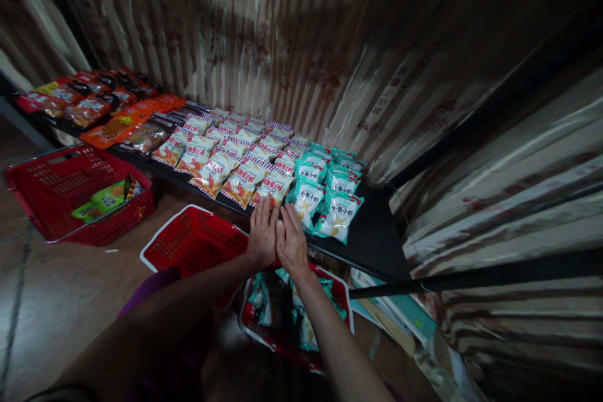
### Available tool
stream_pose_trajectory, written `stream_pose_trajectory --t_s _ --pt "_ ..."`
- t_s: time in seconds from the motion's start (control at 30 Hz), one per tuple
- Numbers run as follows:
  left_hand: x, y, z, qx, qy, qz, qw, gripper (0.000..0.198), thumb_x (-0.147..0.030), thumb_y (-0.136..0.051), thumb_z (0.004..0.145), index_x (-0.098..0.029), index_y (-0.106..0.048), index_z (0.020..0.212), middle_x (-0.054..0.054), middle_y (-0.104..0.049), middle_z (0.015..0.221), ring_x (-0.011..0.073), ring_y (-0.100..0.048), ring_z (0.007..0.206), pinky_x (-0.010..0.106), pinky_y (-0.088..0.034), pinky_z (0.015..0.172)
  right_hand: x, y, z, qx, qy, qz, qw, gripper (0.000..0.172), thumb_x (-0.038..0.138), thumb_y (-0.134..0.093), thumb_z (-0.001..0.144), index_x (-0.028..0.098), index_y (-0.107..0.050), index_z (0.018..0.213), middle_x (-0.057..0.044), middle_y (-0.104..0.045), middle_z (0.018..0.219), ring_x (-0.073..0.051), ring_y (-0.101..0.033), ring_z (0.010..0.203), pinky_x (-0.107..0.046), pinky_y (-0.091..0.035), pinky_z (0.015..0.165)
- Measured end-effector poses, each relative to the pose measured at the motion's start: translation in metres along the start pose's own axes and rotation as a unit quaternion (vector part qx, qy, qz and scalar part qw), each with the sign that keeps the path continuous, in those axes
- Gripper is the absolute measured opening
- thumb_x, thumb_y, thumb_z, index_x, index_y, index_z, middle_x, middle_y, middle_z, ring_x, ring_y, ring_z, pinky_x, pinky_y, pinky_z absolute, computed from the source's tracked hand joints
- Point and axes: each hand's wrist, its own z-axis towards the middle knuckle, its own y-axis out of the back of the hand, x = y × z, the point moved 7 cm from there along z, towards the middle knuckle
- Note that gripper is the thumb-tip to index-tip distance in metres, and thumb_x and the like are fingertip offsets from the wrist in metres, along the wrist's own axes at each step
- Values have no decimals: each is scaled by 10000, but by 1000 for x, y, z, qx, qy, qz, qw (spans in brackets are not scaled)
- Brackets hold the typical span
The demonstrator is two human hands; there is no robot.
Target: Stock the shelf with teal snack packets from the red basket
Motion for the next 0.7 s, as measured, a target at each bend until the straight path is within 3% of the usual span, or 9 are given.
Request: stream_pose_trajectory --t_s 0.13,0.3,0.4,0.53,0.63,0.7 --pt "6 10 3 -25 44 -7 999 537 -257 -343 888 -97 -324 1400 190 -161 1527 280 -45 1427 501 -186 1118 4 4 -4 -10 7 -4 1000 463 321 -313 948 81 -491 1302 -184 -447 1396 -237 -355 1345 -482 -342 1091" --pt "30 36 12 -99 112 -1 989 588 -235 -393 851 -34 -304 1397 216 -142 1523 289 -10 1427 499 -164 1125 9 6 -3 -18 25 -2 1000 442 301 -324 947 114 -481 1315 -167 -459 1391 -233 -365 1340 -486 -356 1084" --pt "58 58 25 -145 158 14 977 590 -297 -372 884 -56 -283 1415 204 -133 1529 287 -7 1428 502 -146 1129 12 6 -2 -26 40 -9 999 437 283 -328 946 123 -464 1329 -162 -471 1382 -230 -370 1337 -492 -351 1085" --pt "110 86 36 -194 276 26 941 574 -334 -357 899 -64 -326 1404 215 -128 1526 317 -7 1423 510 -142 1125 26 -4 7 -6 67 -30 997 455 249 -321 942 136 -395 1377 -142 -422 1425 -221 -299 1373 -484 -336 1095" --pt "134 88 34 -192 343 7 919 588 -336 -343 904 -56 -295 1418 231 -113 1523 333 -15 1419 524 -151 1117 43 -23 23 33 92 -59 993 464 216 -350 925 149 -391 1383 -123 -335 1482 -232 -184 1413 -481 -300 1110" --pt "140 82 32 -178 362 -13 915 594 -345 -323 911 -47 -278 1424 242 -123 1517 328 -23 1418 514 -149 1120 53 -39 34 58 99 -78 990 465 202 -388 908 183 -413 1372 -107 -292 1504 -246 -147 1421 -496 -275 1111"
